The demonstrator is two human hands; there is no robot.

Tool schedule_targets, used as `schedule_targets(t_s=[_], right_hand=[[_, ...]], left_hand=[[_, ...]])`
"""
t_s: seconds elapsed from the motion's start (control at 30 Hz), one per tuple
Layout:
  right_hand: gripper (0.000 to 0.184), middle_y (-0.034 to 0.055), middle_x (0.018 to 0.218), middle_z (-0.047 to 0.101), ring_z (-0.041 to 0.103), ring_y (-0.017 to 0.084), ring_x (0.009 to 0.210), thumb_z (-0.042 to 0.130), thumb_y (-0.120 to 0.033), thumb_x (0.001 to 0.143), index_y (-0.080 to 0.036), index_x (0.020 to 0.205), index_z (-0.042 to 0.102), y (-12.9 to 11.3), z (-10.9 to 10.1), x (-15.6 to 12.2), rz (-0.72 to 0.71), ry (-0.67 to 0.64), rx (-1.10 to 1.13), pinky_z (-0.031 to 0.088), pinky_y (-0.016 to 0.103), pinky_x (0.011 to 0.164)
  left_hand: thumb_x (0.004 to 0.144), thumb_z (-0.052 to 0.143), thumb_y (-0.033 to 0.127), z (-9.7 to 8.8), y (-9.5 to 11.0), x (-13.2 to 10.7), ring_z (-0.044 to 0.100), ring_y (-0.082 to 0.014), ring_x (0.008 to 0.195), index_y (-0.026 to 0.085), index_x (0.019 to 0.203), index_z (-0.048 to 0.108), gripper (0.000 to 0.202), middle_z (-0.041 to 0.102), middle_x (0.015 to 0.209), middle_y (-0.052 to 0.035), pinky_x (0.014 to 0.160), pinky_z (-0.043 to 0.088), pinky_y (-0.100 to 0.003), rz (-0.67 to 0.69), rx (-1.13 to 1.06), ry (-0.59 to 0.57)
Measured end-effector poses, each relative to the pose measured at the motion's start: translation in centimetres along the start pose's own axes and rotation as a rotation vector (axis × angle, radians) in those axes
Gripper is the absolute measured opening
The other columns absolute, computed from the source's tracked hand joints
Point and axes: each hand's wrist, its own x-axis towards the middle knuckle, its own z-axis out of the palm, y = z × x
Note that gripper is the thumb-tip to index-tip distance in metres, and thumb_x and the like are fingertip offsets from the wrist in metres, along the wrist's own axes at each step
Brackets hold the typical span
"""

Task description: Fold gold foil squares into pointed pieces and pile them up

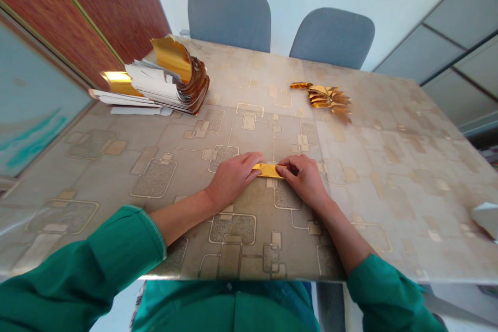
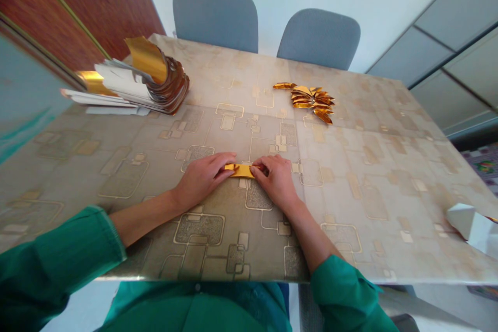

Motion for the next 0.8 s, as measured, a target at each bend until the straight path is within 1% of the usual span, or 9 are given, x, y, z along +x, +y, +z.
schedule_targets(t_s=[0.23, 0.37, 0.5, 0.7, 0.8], right_hand=[[0.007, -0.0006, 0.071, 0.066, 0.055, 0.018, 0.072, 0.070, -0.027, 0.084, -0.023, 0.080, 0.067, 0.10, 0.43, -0.05, 0.044, 0.003, -0.024, 0.036, 0.031, 0.072], [0.009, -0.0001, 0.071, 0.066, 0.056, 0.018, 0.073, 0.068, -0.029, 0.086, -0.023, 0.080, 0.067, 0.18, 0.43, -0.03, 0.048, -0.004, -0.036, 0.036, 0.032, 0.073], [0.009, 0.0002, 0.072, 0.067, 0.056, 0.018, 0.074, 0.067, -0.030, 0.087, -0.023, 0.080, 0.067, 0.10, 0.46, -0.01, 0.045, -0.004, -0.070, 0.035, 0.032, 0.073], [0.012, 0.0005, 0.074, 0.067, 0.055, 0.019, 0.076, 0.064, -0.031, 0.090, -0.022, 0.082, 0.064, -0.36, 0.53, -0.07, 0.028, 0.007, -0.193, 0.031, 0.032, 0.074], [0.013, 0.0009, 0.075, 0.066, 0.054, 0.020, 0.078, 0.062, -0.031, 0.091, -0.022, 0.082, 0.063, -0.60, 0.50, -0.08, 0.005, 0.003, -0.261, 0.029, 0.032, 0.074]], left_hand=[[0.091, 0.066, 0.021, -0.03, 0.04, 0.07, 0.068, -0.0240, 0.103, 0.017, 0.111, 0.060, 0.022, 0.069, 0.119, -0.0083, 0.087, 0.057, -0.038, 0.002, 0.008, -0.025], [0.090, 0.066, 0.019, 0.00, 0.02, 0.10, 0.068, -0.0235, 0.105, 0.018, 0.110, 0.060, 0.021, 0.068, 0.121, -0.0084, 0.088, 0.056, -0.037, 0.020, 0.020, -0.015], [0.091, 0.066, 0.021, -0.03, 0.02, 0.14, 0.069, -0.0231, 0.102, 0.017, 0.108, 0.061, 0.018, 0.069, 0.119, -0.0082, 0.085, 0.057, -0.035, 0.029, 0.051, -0.009], [0.094, 0.062, 0.024, -0.09, 0.13, 0.17, 0.068, -0.0221, 0.098, 0.017, 0.102, 0.063, 0.011, 0.070, 0.115, -0.0075, 0.081, 0.055, -0.032, 0.048, 0.120, -0.031], [0.096, 0.058, 0.025, -0.15, 0.05, 0.22, 0.066, -0.0219, 0.097, 0.017, 0.101, 0.064, 0.012, 0.069, 0.117, -0.0073, 0.081, 0.053, -0.033, 0.101, 0.166, -0.016]])
